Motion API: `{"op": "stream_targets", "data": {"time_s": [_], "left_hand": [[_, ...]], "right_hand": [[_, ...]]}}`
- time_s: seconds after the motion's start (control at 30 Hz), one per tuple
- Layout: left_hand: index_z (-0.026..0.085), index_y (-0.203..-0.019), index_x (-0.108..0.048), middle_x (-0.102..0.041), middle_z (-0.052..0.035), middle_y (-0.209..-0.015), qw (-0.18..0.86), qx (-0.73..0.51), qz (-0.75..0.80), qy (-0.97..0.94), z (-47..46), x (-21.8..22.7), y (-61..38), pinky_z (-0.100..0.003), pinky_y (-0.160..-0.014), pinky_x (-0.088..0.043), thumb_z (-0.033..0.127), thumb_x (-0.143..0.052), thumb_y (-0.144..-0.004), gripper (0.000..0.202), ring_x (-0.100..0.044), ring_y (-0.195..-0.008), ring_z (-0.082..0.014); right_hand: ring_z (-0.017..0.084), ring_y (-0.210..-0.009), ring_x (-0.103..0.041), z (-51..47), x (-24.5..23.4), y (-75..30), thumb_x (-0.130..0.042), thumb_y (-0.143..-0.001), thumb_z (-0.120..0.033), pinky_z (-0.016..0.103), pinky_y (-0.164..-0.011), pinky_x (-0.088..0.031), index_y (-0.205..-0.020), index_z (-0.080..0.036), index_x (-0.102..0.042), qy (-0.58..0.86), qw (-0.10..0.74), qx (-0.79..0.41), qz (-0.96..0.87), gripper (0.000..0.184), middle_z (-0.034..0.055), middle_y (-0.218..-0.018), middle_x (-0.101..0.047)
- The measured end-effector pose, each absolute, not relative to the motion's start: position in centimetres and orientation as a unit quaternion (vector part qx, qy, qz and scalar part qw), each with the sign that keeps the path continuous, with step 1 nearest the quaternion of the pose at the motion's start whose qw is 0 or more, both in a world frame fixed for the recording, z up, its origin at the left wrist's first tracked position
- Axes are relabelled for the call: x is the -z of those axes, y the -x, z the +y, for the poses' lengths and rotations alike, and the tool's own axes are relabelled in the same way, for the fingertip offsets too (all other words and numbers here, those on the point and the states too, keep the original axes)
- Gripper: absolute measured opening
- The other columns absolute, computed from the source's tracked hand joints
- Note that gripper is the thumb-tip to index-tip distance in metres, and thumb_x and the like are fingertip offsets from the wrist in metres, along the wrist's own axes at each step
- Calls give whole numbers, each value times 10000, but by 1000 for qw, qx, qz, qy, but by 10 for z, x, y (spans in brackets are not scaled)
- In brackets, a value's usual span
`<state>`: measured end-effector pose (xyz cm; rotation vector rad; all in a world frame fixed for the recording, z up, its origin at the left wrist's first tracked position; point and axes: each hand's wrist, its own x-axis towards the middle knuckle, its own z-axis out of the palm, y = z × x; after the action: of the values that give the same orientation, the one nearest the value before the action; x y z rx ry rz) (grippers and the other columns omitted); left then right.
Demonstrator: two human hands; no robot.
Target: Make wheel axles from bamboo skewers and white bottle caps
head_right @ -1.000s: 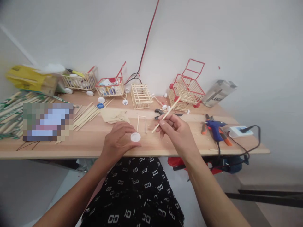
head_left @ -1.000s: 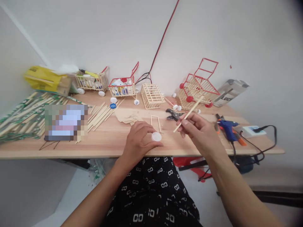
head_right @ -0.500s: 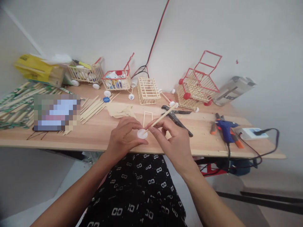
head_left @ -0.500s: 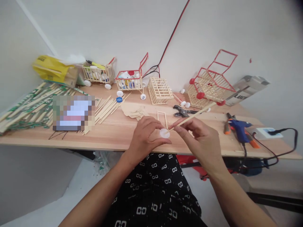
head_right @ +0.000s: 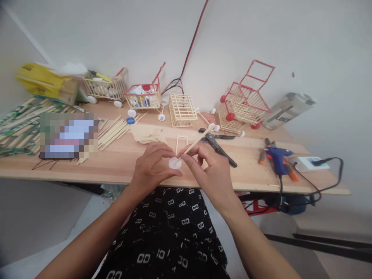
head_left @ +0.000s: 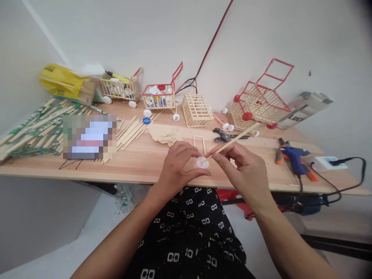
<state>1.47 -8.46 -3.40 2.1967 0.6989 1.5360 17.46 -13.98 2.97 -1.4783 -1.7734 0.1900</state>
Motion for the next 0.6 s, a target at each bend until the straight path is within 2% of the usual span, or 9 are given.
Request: {"op": "stream_targets", "data": {"time_s": [0.6], "left_hand": [[193, -924, -622, -652, -39, -918, 164, -554, 245, -778, -84, 36, -16, -366, -860, -454, 333, -767, -704, 298, -560, -939, -198]], "right_hand": [[90, -535, -457, -138, -29, -174, -588, -869, -265, 240, -519, -343, -791, -216, -627, 578, 384, -31, -720, 100, -41, -703, -630]]}}
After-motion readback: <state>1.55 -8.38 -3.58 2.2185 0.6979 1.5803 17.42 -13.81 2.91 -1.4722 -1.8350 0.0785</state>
